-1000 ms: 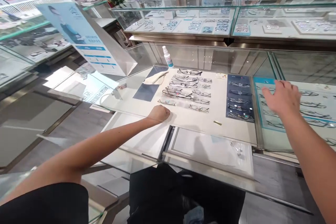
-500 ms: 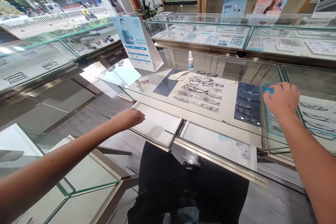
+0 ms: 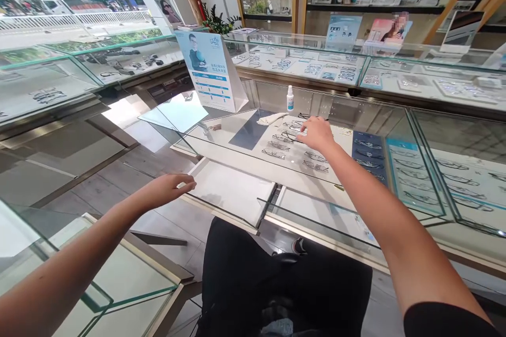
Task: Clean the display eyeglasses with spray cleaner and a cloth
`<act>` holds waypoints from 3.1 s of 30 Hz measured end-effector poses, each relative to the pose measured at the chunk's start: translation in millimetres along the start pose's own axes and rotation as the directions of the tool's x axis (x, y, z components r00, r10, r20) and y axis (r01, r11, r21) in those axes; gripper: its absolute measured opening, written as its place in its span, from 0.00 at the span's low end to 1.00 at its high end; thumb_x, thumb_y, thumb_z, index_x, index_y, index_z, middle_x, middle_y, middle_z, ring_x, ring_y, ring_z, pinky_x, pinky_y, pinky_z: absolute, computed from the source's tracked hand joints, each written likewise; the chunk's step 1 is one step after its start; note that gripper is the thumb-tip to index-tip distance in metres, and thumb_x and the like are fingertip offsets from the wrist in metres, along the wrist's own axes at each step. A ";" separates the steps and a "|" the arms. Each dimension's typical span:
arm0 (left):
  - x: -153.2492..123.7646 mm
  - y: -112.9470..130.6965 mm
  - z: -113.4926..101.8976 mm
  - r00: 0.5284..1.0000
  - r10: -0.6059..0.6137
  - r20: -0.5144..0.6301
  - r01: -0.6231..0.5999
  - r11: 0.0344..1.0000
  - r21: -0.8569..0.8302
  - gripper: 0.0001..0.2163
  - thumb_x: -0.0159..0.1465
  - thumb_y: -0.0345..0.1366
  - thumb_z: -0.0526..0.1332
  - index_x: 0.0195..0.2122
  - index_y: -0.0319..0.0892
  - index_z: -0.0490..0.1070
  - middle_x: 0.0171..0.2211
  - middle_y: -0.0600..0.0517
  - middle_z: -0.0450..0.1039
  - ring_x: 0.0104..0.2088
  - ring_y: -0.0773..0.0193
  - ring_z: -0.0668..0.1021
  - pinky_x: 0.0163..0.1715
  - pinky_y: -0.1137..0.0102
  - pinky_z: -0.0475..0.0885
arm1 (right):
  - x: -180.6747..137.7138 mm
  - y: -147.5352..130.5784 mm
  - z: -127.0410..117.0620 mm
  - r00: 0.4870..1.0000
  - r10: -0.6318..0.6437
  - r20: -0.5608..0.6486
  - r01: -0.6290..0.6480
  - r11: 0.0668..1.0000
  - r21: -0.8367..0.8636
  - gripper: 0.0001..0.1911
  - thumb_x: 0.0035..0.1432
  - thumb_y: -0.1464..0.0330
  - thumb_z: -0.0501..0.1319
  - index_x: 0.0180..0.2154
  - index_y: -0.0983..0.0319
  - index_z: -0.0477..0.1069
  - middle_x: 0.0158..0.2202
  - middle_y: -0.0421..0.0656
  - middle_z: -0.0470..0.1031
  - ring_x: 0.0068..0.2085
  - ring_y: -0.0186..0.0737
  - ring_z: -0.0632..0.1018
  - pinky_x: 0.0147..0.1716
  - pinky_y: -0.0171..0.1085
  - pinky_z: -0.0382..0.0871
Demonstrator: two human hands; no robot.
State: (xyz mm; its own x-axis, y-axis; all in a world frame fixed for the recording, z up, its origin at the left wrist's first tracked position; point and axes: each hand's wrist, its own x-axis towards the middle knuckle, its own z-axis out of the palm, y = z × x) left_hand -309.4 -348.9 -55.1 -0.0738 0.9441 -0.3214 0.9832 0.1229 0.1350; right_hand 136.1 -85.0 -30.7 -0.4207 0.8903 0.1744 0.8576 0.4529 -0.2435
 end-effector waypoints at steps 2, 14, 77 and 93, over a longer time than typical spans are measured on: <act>-0.8 2.1 0.6 1.000 0.006 0.008 -0.006 1.000 -0.009 0.28 0.68 0.61 0.51 0.44 0.48 0.84 0.53 0.43 0.88 0.51 0.43 0.86 0.52 0.58 0.78 | 6.8 -8.5 0.2 0.997 0.055 0.061 -0.051 0.997 -0.063 0.13 0.64 0.56 0.69 0.42 0.57 0.84 0.57 0.52 0.81 0.59 0.60 0.73 0.60 0.54 0.65; -5.1 22.9 -14.7 0.951 -0.099 0.293 0.096 0.995 0.024 0.21 0.60 0.48 0.61 0.51 0.47 0.80 0.54 0.44 0.87 0.50 0.46 0.85 0.45 0.61 0.75 | 10.6 -3.8 14.5 0.999 0.036 0.007 -0.034 0.981 -0.191 0.09 0.58 0.68 0.67 0.25 0.58 0.76 0.37 0.49 0.82 0.46 0.53 0.75 0.55 0.50 0.65; -19.2 31.7 12.3 0.836 -0.192 0.514 0.179 0.981 0.075 0.14 0.63 0.39 0.67 0.48 0.45 0.87 0.54 0.34 0.86 0.55 0.37 0.85 0.53 0.51 0.78 | 135.7 -246.5 266.9 0.975 -0.190 0.117 0.187 0.982 0.034 0.06 0.69 0.71 0.57 0.41 0.60 0.73 0.51 0.54 0.79 0.55 0.54 0.70 0.58 0.47 0.57; -19.6 25.5 23.8 0.865 -0.191 0.465 0.228 0.973 -0.025 0.12 0.61 0.47 0.71 0.40 0.47 0.86 0.46 0.38 0.87 0.50 0.39 0.86 0.53 0.51 0.76 | 169.5 -209.4 287.8 0.968 -0.165 0.188 0.176 0.983 -0.047 0.07 0.63 0.69 0.61 0.33 0.61 0.77 0.50 0.55 0.80 0.56 0.55 0.72 0.64 0.52 0.56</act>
State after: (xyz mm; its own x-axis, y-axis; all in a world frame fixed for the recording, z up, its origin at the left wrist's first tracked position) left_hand -278.9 -371.5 -67.7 -0.1741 0.6507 -0.7391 0.9358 0.3429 0.0815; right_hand -199.9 -15.4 -224.8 -0.6042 0.7963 0.0293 0.7830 0.6001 -0.1636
